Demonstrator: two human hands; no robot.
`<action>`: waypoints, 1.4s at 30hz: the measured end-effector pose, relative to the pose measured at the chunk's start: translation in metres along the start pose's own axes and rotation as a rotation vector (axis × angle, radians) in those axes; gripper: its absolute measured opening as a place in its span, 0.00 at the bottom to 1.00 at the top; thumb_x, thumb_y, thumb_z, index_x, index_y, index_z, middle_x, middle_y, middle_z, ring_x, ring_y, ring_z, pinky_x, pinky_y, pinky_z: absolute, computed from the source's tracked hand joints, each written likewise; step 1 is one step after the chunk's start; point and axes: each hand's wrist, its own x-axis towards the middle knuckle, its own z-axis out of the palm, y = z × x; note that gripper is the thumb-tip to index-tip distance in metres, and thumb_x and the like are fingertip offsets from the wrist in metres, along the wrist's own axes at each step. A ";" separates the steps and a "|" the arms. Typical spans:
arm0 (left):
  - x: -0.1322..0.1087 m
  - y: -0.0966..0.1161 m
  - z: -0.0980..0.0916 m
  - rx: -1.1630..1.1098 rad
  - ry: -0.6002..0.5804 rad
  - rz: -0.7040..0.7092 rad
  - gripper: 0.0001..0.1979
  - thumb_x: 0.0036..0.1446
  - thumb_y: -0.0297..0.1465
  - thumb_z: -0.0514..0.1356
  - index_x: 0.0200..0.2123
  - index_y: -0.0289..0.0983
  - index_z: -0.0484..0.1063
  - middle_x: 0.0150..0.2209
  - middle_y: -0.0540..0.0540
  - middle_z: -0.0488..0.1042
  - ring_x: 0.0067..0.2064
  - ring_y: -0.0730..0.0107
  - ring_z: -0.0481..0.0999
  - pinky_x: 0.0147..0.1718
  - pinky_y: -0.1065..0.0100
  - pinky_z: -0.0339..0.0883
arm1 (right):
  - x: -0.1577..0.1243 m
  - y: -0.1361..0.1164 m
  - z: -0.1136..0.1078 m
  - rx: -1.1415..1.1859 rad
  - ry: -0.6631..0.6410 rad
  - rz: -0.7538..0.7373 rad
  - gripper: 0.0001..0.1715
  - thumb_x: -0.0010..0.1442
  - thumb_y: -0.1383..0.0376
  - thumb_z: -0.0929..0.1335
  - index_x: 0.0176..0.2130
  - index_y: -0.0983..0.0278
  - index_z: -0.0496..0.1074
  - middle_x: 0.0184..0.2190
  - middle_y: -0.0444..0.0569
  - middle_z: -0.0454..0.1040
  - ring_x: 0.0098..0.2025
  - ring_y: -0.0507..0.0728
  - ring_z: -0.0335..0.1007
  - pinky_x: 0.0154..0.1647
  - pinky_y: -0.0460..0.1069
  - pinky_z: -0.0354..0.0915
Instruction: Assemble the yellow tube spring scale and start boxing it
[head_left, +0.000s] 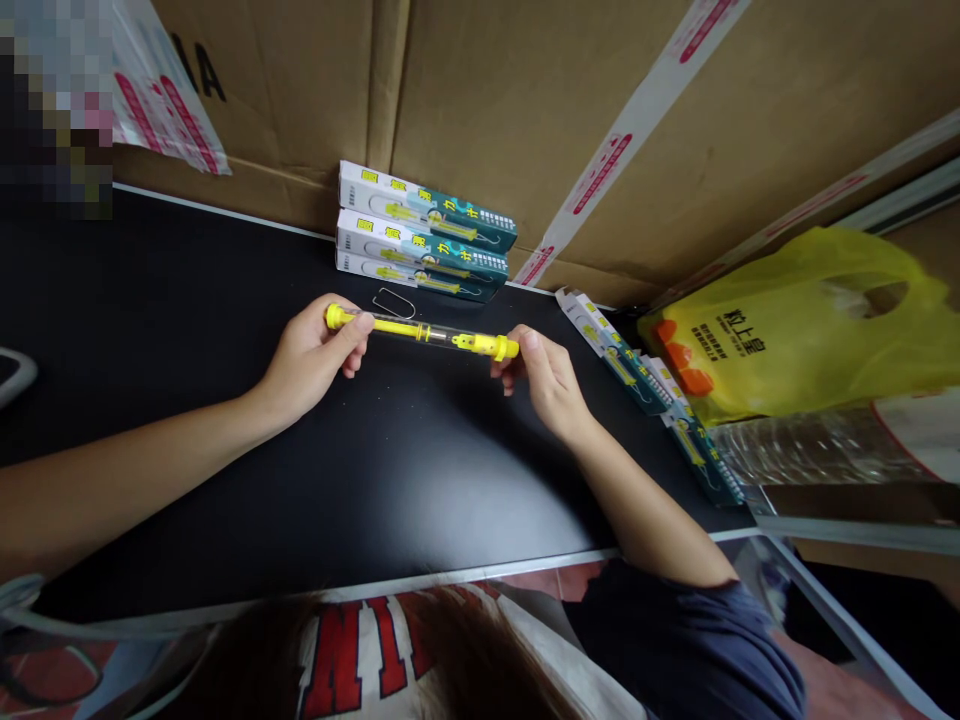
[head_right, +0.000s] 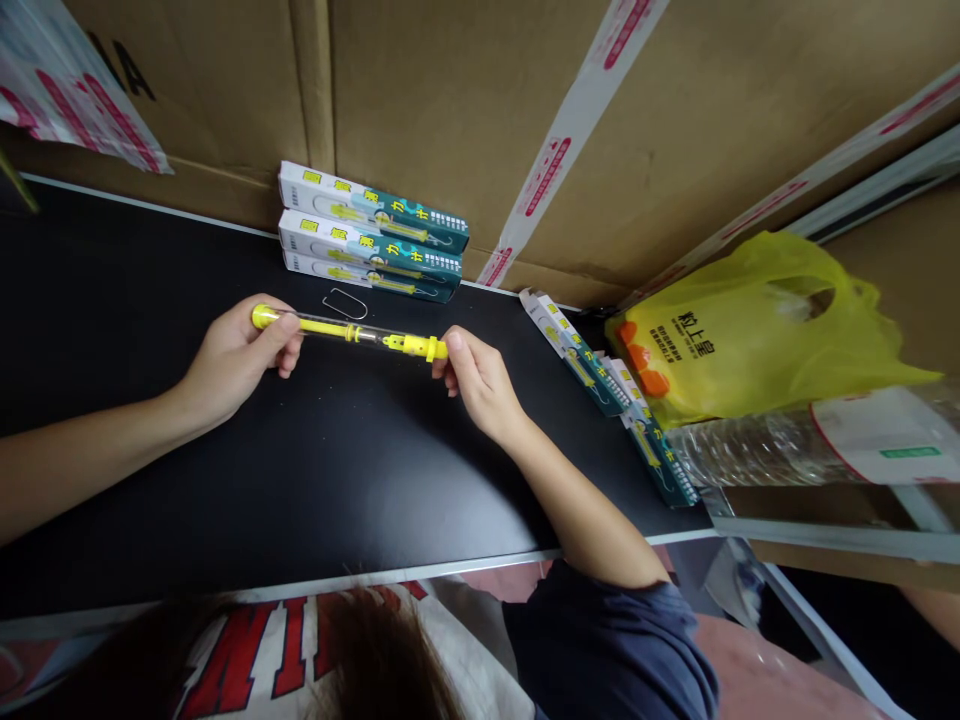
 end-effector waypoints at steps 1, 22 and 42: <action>0.000 0.000 0.000 -0.010 0.003 -0.001 0.16 0.58 0.43 0.67 0.34 0.40 0.67 0.24 0.54 0.68 0.22 0.76 0.67 0.19 0.73 0.64 | 0.001 0.000 -0.001 0.024 -0.001 0.003 0.31 0.68 0.37 0.64 0.32 0.60 0.69 0.26 0.43 0.73 0.23 0.49 0.67 0.21 0.44 0.67; -0.001 0.004 0.002 -0.055 0.053 -0.052 0.11 0.57 0.35 0.68 0.33 0.38 0.69 0.23 0.54 0.69 0.21 0.79 0.68 0.19 0.77 0.64 | -0.003 0.000 0.002 0.036 0.054 -0.082 0.20 0.60 0.50 0.77 0.43 0.61 0.76 0.39 0.47 0.77 0.36 0.51 0.77 0.35 0.46 0.76; 0.000 0.005 0.001 -0.111 0.074 -0.101 0.08 0.64 0.29 0.63 0.32 0.37 0.67 0.22 0.55 0.70 0.20 0.79 0.68 0.18 0.78 0.64 | -0.004 -0.001 0.003 -0.113 0.042 -0.198 0.17 0.63 0.51 0.75 0.44 0.60 0.76 0.41 0.50 0.76 0.39 0.55 0.77 0.40 0.51 0.80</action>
